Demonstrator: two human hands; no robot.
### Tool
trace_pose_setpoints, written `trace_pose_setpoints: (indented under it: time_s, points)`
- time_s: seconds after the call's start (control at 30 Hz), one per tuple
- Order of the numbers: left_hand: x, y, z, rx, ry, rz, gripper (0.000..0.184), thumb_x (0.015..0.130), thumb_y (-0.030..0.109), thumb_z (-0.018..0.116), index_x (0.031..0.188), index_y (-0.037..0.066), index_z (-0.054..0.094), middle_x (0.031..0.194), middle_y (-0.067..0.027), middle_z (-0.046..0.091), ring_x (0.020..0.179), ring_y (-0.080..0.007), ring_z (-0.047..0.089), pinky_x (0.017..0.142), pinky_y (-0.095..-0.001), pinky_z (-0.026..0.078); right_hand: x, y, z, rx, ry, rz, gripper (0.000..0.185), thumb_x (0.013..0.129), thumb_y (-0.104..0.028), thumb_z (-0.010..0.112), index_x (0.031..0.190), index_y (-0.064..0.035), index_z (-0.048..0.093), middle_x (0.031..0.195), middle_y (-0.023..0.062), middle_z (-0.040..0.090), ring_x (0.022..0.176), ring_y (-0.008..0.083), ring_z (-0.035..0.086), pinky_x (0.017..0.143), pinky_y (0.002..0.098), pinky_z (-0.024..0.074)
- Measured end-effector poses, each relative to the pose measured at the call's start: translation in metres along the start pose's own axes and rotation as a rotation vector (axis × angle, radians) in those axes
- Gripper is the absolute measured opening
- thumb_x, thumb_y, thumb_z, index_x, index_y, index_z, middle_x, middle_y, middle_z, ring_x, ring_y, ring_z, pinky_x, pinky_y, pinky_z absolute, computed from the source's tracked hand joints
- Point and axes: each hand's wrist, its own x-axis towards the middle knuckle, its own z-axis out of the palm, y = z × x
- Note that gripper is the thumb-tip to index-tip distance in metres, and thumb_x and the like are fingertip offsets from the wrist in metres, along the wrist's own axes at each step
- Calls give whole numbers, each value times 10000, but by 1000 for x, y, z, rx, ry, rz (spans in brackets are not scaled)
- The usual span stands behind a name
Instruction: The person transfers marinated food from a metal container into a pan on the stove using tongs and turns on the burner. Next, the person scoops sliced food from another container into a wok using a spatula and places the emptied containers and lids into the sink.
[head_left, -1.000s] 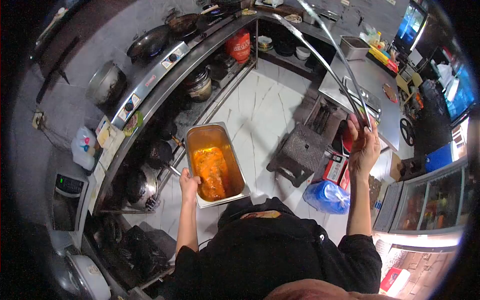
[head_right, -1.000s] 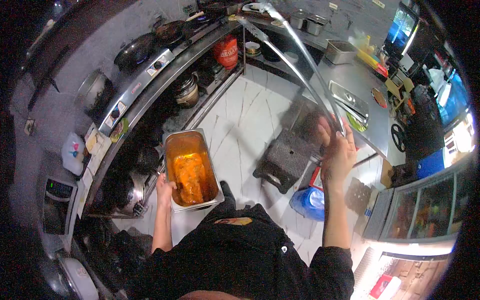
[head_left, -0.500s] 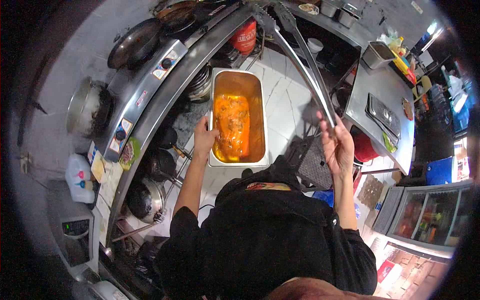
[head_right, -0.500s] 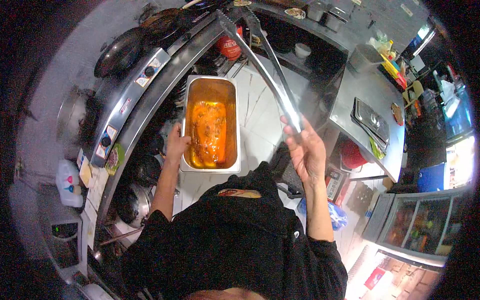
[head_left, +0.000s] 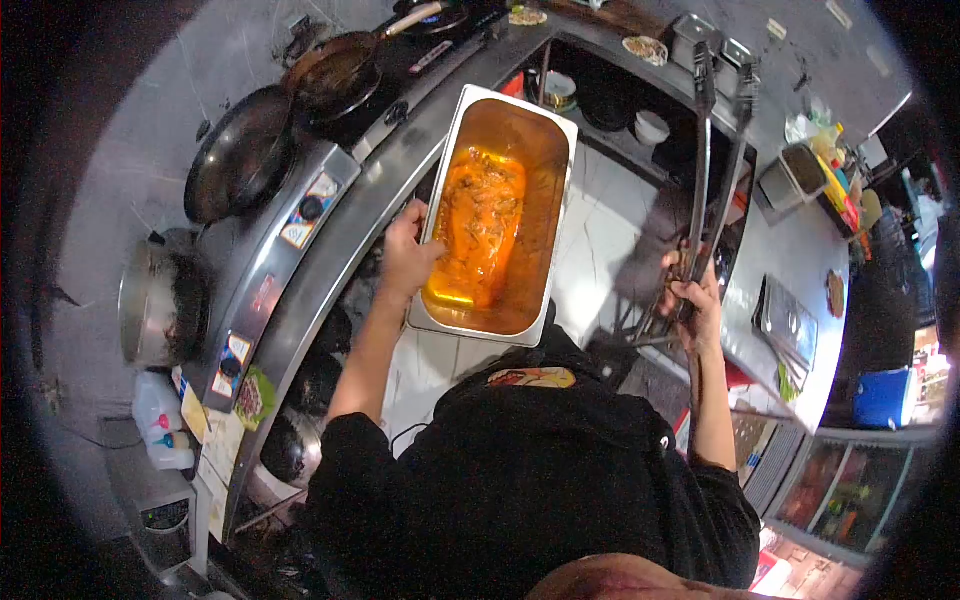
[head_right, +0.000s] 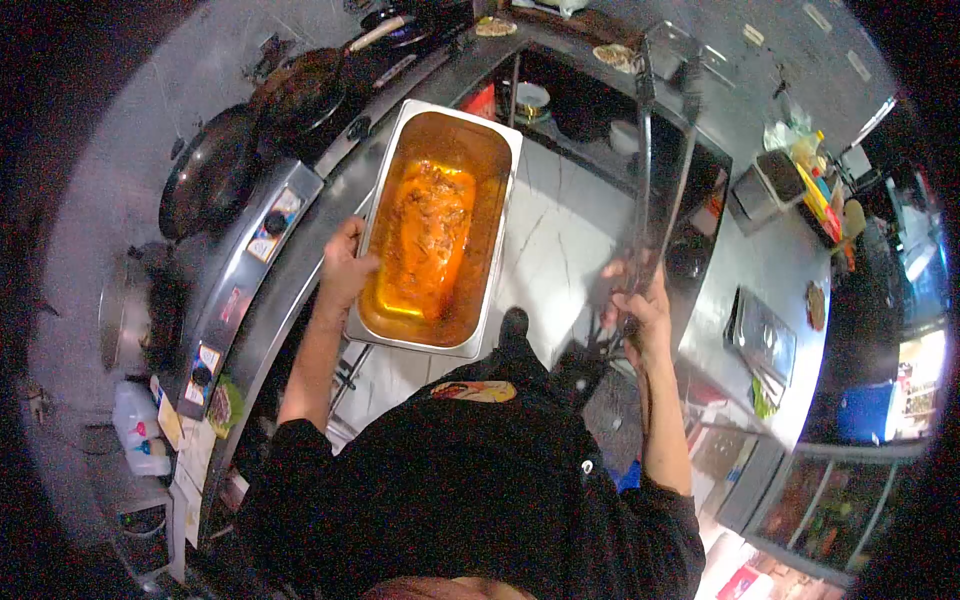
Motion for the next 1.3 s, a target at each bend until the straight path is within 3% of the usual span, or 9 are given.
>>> trace_pose_setpoints:
  time_s: [0.1, 0.23, 0.33, 0.53, 0.7, 0.9, 0.93, 1.13, 1.3]
  points:
    - [81, 18, 4, -138, 132, -35, 315, 578, -131, 497, 846, 34, 518, 822, 12, 548, 802, -96, 551, 713, -215, 429, 73, -32, -18, -220, 7, -144, 645, 689, 13, 520, 1294, -75, 315, 884, 92, 551, 514, 96, 467, 445, 196, 388]
    - [220, 88, -2, -1, -31, 75, 301, 593, -143, 476, 817, 56, 501, 816, 20, 551, 734, -58, 522, 656, -194, 415, 192, -97, -29, -171, 11, -290, 462, 884, -296, 505, 1248, -17, 453, 719, 6, 490, 540, 48, 403, 453, 150, 285]
    - [281, 115, 18, 78, 180, 177, 241, 624, -117, 489, 803, 43, 496, 770, -3, 558, 691, -68, 508, 613, -197, 405, 241, -121, -11, -332, 74, -355, 465, 933, -352, 446, 1238, -1, 477, 734, 5, 502, 561, 60, 424, 483, 159, 308]
    - [422, 110, -10, 221, 311, 406, 199, 655, -83, 508, 823, 23, 520, 784, -38, 586, 706, -102, 534, 643, -221, 425, 341, -149, 34, -507, -98, -344, 389, 881, -251, 566, 1193, -24, 517, 888, 22, 566, 664, 66, 490, 582, 191, 384]
    - [512, 95, -42, 284, 396, 542, 169, 661, -73, 519, 797, 28, 521, 741, -21, 577, 657, -77, 508, 612, -223, 408, 447, -159, 89, -918, -131, -685, 394, 835, -202, 618, 1193, -72, 514, 1026, 61, 605, 825, 145, 566, 735, 283, 446]
    - [616, 61, -93, 309, 526, 715, 135, 671, -53, 517, 775, 34, 521, 688, 16, 547, 595, -45, 449, 532, -207, 356, 574, -171, 180, -1479, -91, -1131, 374, 828, -305, 596, 1155, -133, 540, 881, 104, 642, 689, 275, 632, 601, 378, 486]
    - [627, 58, -98, 321, 542, 620, 189, 667, -79, 512, 820, 33, 526, 753, -22, 564, 735, -102, 530, 709, -224, 416, 597, -173, 193, -1542, -94, -1238, 378, 818, -324, 589, 1142, -135, 547, 857, 92, 635, 720, 284, 633, 576, 404, 489]
    - [676, 27, -120, 487, 719, 672, 129, 645, 13, 540, 771, 39, 543, 553, -6, 474, 502, -73, 404, 476, -253, 325, 693, -172, 275, -1689, -50, -1459, 331, 830, -241, 546, 1154, -172, 548, 887, 83, 620, 742, 275, 626, 587, 380, 497]
    - [704, 0, -130, 506, 777, 663, 122, 644, 5, 537, 760, 39, 520, 558, -25, 466, 495, -88, 388, 477, -269, 316, 755, -171, 329, -1758, -39, -1591, 359, 801, -198, 534, 1142, -88, 556, 925, 133, 623, 764, 271, 635, 576, 390, 501]
